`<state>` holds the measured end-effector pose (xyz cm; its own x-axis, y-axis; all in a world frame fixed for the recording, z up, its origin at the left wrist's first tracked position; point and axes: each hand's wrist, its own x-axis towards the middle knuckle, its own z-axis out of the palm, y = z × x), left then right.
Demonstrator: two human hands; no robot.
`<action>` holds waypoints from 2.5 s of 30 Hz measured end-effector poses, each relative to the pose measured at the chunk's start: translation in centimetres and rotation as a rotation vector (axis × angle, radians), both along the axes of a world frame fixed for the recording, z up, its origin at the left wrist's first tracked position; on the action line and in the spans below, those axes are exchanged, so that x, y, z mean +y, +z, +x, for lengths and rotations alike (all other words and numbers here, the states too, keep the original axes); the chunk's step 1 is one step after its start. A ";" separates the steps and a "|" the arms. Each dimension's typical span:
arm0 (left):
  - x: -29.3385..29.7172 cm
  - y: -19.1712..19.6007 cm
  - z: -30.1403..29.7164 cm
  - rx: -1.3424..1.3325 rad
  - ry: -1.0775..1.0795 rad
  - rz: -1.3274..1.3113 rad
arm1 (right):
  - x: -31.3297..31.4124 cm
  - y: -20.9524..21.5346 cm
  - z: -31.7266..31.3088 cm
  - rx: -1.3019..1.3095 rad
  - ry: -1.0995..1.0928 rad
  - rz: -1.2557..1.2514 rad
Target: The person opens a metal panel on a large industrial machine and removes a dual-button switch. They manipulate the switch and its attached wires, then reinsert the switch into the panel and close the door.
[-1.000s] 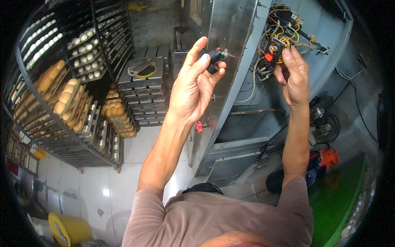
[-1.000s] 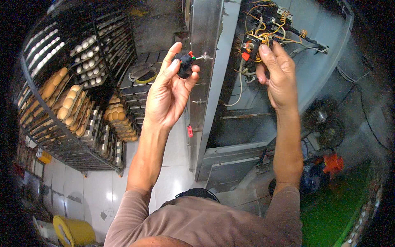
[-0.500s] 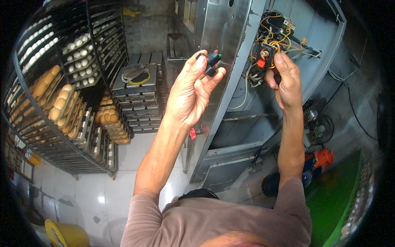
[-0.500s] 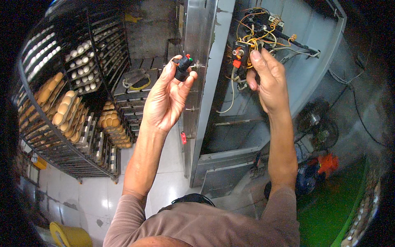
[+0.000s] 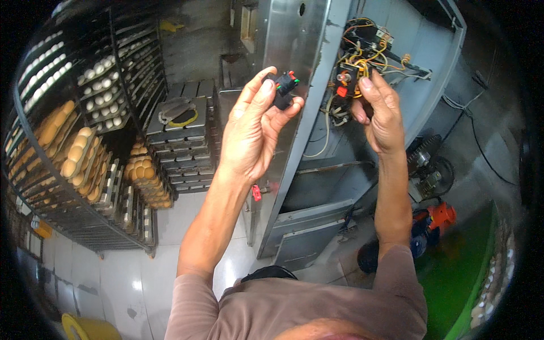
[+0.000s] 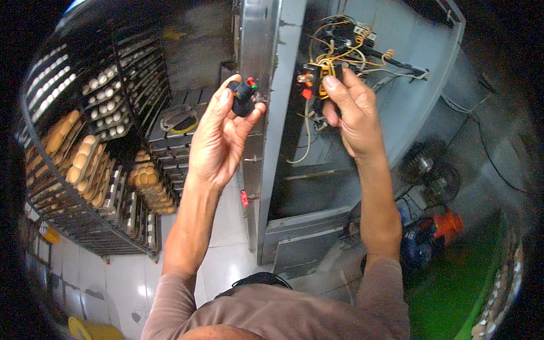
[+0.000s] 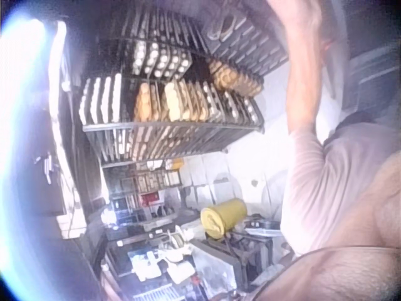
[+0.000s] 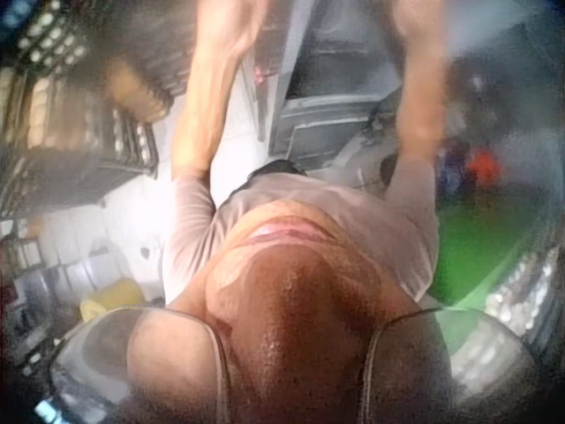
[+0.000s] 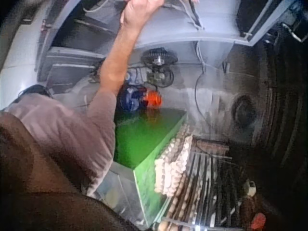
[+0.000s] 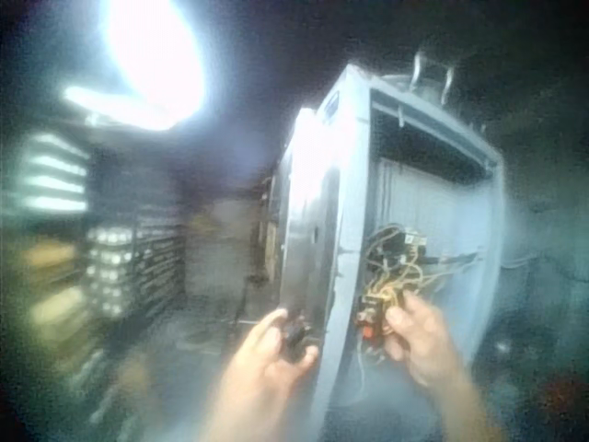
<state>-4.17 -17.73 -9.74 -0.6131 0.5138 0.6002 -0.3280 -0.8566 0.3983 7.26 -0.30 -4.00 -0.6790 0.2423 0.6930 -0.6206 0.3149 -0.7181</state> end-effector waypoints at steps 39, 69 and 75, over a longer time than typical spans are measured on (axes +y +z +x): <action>-0.5 2.8 1.4 0.522 0.550 -0.094 | 1.5 -0.1 0.1 -0.034 0.295 -0.030; -0.6 3.4 1.9 0.498 0.619 -0.135 | 1.6 0.0 0.0 -0.049 0.277 -0.039; -0.3 3.5 1.7 0.484 0.578 -0.135 | 1.4 0.3 0.0 -0.026 0.222 -0.012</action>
